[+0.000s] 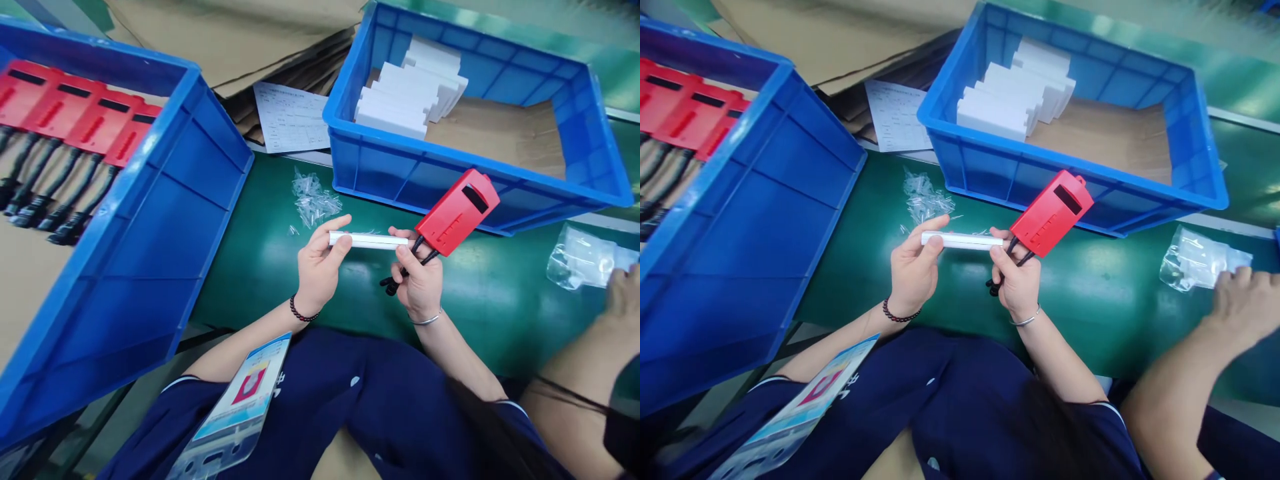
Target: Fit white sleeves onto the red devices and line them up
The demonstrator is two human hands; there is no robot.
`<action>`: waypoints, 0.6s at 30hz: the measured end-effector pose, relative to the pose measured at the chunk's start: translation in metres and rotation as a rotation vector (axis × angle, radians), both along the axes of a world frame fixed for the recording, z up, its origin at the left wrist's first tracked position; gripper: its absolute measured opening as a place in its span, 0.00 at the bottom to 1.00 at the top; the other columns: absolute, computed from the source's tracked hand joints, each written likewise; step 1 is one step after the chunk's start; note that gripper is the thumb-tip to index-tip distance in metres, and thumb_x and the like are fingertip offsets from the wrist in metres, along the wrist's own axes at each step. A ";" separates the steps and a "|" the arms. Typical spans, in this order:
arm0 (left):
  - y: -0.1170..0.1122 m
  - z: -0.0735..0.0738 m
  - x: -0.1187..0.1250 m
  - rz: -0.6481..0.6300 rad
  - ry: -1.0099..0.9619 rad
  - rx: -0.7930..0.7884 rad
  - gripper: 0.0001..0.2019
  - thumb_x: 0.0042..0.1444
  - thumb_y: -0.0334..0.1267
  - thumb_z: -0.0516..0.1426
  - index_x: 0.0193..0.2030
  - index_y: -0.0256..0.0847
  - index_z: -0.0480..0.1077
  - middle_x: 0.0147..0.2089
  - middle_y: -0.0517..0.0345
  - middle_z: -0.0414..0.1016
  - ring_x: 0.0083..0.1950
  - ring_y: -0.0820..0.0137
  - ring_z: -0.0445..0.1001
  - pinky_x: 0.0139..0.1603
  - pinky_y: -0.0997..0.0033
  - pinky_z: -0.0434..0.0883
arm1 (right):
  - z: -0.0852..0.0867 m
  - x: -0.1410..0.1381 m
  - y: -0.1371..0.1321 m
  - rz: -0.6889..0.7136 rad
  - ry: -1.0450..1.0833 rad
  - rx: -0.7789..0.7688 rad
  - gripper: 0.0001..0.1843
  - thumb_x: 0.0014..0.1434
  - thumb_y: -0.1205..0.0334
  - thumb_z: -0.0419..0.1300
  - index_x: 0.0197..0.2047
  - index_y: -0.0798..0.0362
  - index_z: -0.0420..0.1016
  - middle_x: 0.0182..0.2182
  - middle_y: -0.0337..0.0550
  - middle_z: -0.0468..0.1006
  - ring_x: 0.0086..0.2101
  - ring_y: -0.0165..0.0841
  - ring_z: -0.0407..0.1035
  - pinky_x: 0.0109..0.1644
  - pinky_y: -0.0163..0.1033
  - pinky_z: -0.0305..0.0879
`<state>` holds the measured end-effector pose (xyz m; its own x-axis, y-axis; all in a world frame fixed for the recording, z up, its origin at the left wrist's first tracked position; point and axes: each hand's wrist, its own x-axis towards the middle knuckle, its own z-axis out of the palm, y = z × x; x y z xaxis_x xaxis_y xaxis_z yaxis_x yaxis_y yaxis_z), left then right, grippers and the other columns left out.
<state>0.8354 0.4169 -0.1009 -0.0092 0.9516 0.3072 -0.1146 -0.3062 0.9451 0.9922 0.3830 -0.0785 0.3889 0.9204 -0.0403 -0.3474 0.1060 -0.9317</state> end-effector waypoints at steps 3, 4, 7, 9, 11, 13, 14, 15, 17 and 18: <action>0.001 0.003 -0.003 -0.072 -0.059 -0.060 0.10 0.61 0.47 0.62 0.37 0.45 0.80 0.59 0.52 0.76 0.59 0.61 0.74 0.60 0.54 0.73 | -0.001 -0.003 -0.003 -0.006 -0.032 -0.023 0.12 0.48 0.55 0.72 0.30 0.52 0.78 0.45 0.45 0.81 0.21 0.22 0.60 0.14 0.29 0.51; 0.001 0.005 -0.005 -0.085 -0.066 -0.070 0.09 0.61 0.47 0.62 0.38 0.45 0.80 0.60 0.52 0.75 0.60 0.61 0.73 0.62 0.53 0.72 | -0.001 -0.003 -0.004 -0.002 -0.047 -0.024 0.12 0.49 0.55 0.71 0.30 0.52 0.77 0.45 0.45 0.80 0.21 0.21 0.60 0.14 0.30 0.51; 0.000 0.008 -0.009 -0.125 -0.063 -0.114 0.08 0.62 0.46 0.62 0.40 0.45 0.80 0.65 0.51 0.70 0.63 0.61 0.71 0.65 0.52 0.69 | -0.001 -0.001 -0.006 0.007 -0.099 -0.030 0.11 0.50 0.54 0.70 0.33 0.51 0.78 0.48 0.46 0.79 0.21 0.21 0.59 0.15 0.31 0.53; 0.000 0.009 -0.009 -0.169 -0.054 -0.150 0.10 0.60 0.47 0.63 0.40 0.44 0.79 0.66 0.49 0.69 0.65 0.60 0.70 0.66 0.52 0.68 | -0.003 0.000 -0.008 0.012 -0.128 -0.035 0.12 0.50 0.54 0.70 0.36 0.50 0.79 0.49 0.45 0.78 0.21 0.21 0.60 0.15 0.32 0.54; 0.000 0.007 -0.006 -0.190 -0.098 -0.203 0.11 0.56 0.47 0.64 0.41 0.43 0.77 0.68 0.48 0.67 0.68 0.59 0.67 0.67 0.53 0.66 | -0.008 0.001 -0.012 0.028 -0.159 -0.029 0.14 0.50 0.54 0.70 0.39 0.49 0.80 0.51 0.44 0.77 0.21 0.21 0.60 0.16 0.32 0.56; -0.001 0.004 0.001 -0.131 -0.231 -0.288 0.15 0.52 0.44 0.65 0.45 0.44 0.73 0.69 0.50 0.66 0.70 0.60 0.64 0.68 0.56 0.65 | -0.016 0.000 -0.020 0.049 -0.209 -0.021 0.15 0.52 0.54 0.70 0.43 0.48 0.80 0.55 0.44 0.75 0.19 0.19 0.59 0.18 0.33 0.59; -0.001 0.003 0.005 -0.083 -0.319 -0.362 0.17 0.51 0.42 0.64 0.48 0.45 0.70 0.68 0.51 0.67 0.70 0.61 0.64 0.68 0.57 0.66 | -0.021 0.000 -0.026 0.059 -0.237 -0.022 0.17 0.53 0.54 0.70 0.46 0.47 0.80 0.57 0.44 0.74 0.19 0.18 0.59 0.19 0.34 0.61; -0.002 0.002 0.010 -0.044 -0.414 -0.460 0.18 0.51 0.41 0.63 0.50 0.45 0.68 0.66 0.51 0.69 0.70 0.61 0.66 0.67 0.58 0.66 | -0.026 -0.001 -0.031 0.064 -0.264 -0.029 0.19 0.54 0.54 0.70 0.49 0.46 0.79 0.58 0.45 0.74 0.18 0.19 0.60 0.19 0.35 0.62; -0.004 0.001 0.019 -0.050 -0.595 -0.727 0.15 0.55 0.43 0.57 0.48 0.42 0.69 0.59 0.49 0.76 0.66 0.58 0.70 0.65 0.56 0.69 | -0.034 0.000 -0.042 0.049 -0.315 -0.050 0.24 0.56 0.51 0.70 0.55 0.46 0.77 0.54 0.47 0.77 0.19 0.21 0.61 0.20 0.36 0.63; -0.006 0.001 0.022 -0.097 -0.672 -0.874 0.14 0.58 0.45 0.53 0.46 0.39 0.70 0.55 0.47 0.78 0.64 0.56 0.72 0.64 0.54 0.70 | -0.038 0.001 -0.047 0.021 -0.342 -0.064 0.26 0.56 0.50 0.69 0.57 0.47 0.75 0.49 0.47 0.78 0.19 0.23 0.61 0.21 0.37 0.64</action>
